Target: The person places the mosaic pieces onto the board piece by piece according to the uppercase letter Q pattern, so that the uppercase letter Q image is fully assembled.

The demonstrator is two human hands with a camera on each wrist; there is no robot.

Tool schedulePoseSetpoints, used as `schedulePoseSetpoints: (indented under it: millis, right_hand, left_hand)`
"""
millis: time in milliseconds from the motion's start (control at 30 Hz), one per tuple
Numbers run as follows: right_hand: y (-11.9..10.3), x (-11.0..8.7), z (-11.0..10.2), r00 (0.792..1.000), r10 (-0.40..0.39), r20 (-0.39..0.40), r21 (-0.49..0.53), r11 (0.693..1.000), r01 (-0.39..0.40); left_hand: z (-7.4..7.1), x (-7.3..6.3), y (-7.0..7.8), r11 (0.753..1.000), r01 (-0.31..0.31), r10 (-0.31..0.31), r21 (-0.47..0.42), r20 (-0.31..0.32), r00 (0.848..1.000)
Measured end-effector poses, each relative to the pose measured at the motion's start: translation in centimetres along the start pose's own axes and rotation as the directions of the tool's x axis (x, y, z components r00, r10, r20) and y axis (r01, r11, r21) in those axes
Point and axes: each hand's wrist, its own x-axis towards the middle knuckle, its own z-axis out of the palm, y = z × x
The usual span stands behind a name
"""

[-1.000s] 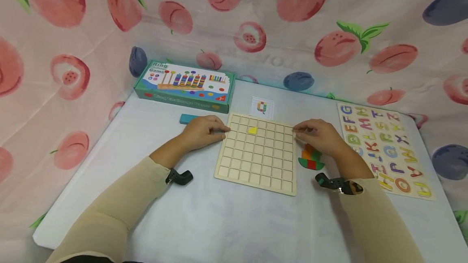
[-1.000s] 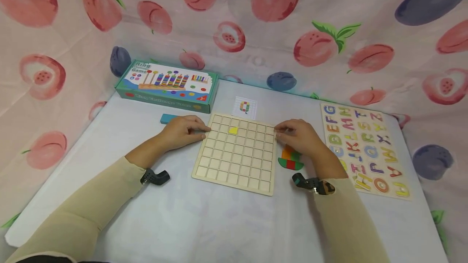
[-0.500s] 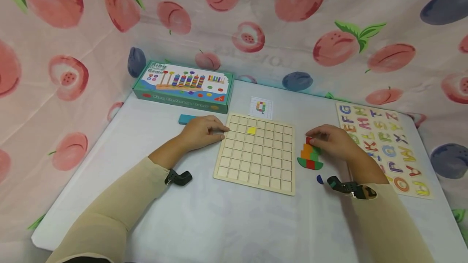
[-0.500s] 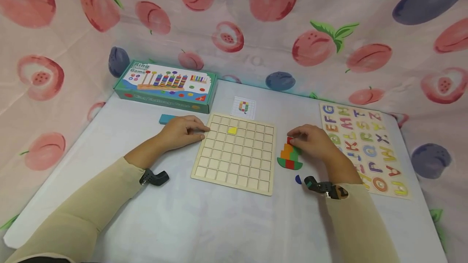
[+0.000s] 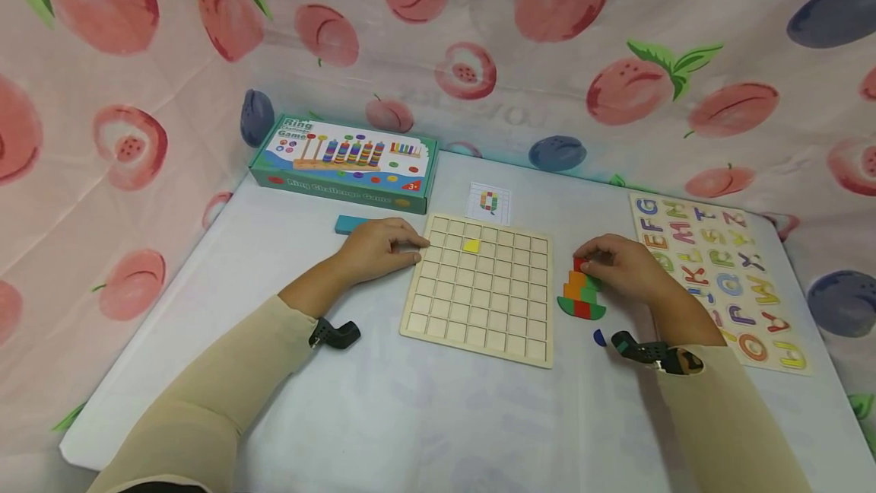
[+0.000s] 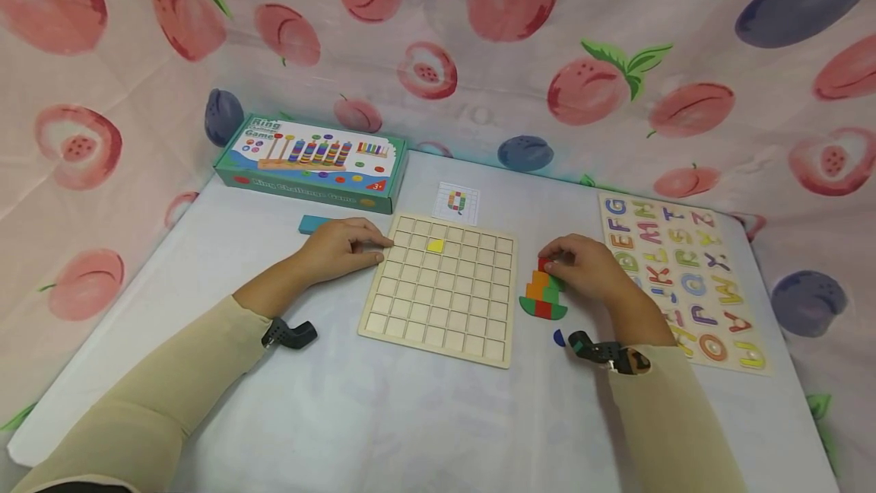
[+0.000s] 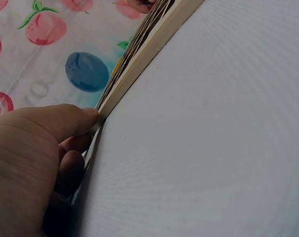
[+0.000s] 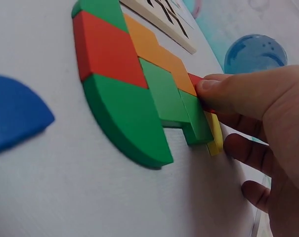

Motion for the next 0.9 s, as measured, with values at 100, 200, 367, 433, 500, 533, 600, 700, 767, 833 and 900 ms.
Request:
schedulePoseSetpoints:
  millis: [100, 200, 367, 433, 500, 533, 600, 700, 767, 833, 900]
  right_hand:
    - [0.11, 0.11, 0.07, 1.0, 0.0, -0.004, -0.001, 1.0, 0.0]
    - [0.1, 0.19, 0.07, 1.0, 0.002, -0.005, -0.002, 1.0, -0.002]
    - [0.09, 0.29, 0.15, 1.0, -0.001, -0.019, 0.007, 1.0, 0.001]
    - [0.1, 0.31, 0.21, 1.0, 0.004, -0.029, 0.011, 1.0, -0.004]
    - [0.11, 0.34, 0.27, 0.999, 0.013, -0.04, 0.011, 1.0, -0.013]
    - [0.11, 0.35, 0.28, 0.999, 0.02, -0.043, 0.012, 1.0, -0.019]
    - [0.12, 0.37, 0.28, 0.998, 0.031, -0.049, 0.016, 0.999, -0.03]
    - [0.09, 0.41, 0.24, 0.998, 0.041, -0.05, 0.021, 0.999, -0.04]
    - [-0.01, 0.46, 0.19, 0.998, 0.044, -0.047, 0.028, 0.999, -0.043]
    - [-0.21, 0.56, 0.14, 0.998, 0.045, -0.041, 0.04, 0.998, -0.044]
    - [-0.57, 0.73, 0.07, 0.999, 0.045, -0.029, 0.063, 0.997, -0.043]
  left_hand:
    - [-0.05, 0.01, 0.03, 1.0, -0.005, 0.005, 0.0, -0.002, 1.0]
    - [-0.07, 0.04, 0.01, 1.0, -0.006, 0.006, 0.001, -0.003, 1.0]
    - [-0.04, 0.06, -0.09, 1.0, -0.005, 0.005, 0.005, -0.005, 1.0]
    - [-0.02, 0.07, -0.11, 1.0, -0.01, 0.01, 0.007, -0.005, 1.0]
    - [-0.01, 0.1, -0.13, 1.0, -0.015, 0.015, 0.009, -0.006, 1.0]
    - [-0.03, 0.1, -0.12, 1.0, -0.015, 0.016, 0.01, -0.006, 1.0]
    - [-0.07, 0.09, -0.08, 1.0, -0.016, 0.016, 0.009, -0.006, 1.0]
    - [-0.1, 0.06, -0.07, 1.0, -0.01, 0.01, 0.005, -0.004, 1.0]
    - [-0.09, 0.07, -0.09, 1.0, -0.01, 0.01, 0.003, -0.002, 1.0]
    - [-0.07, 0.09, -0.12, 1.0, -0.009, 0.009, 0.002, 0.001, 1.0]
    - [-0.05, 0.12, -0.17, 1.0, -0.012, 0.012, 0.003, 0.002, 1.0]
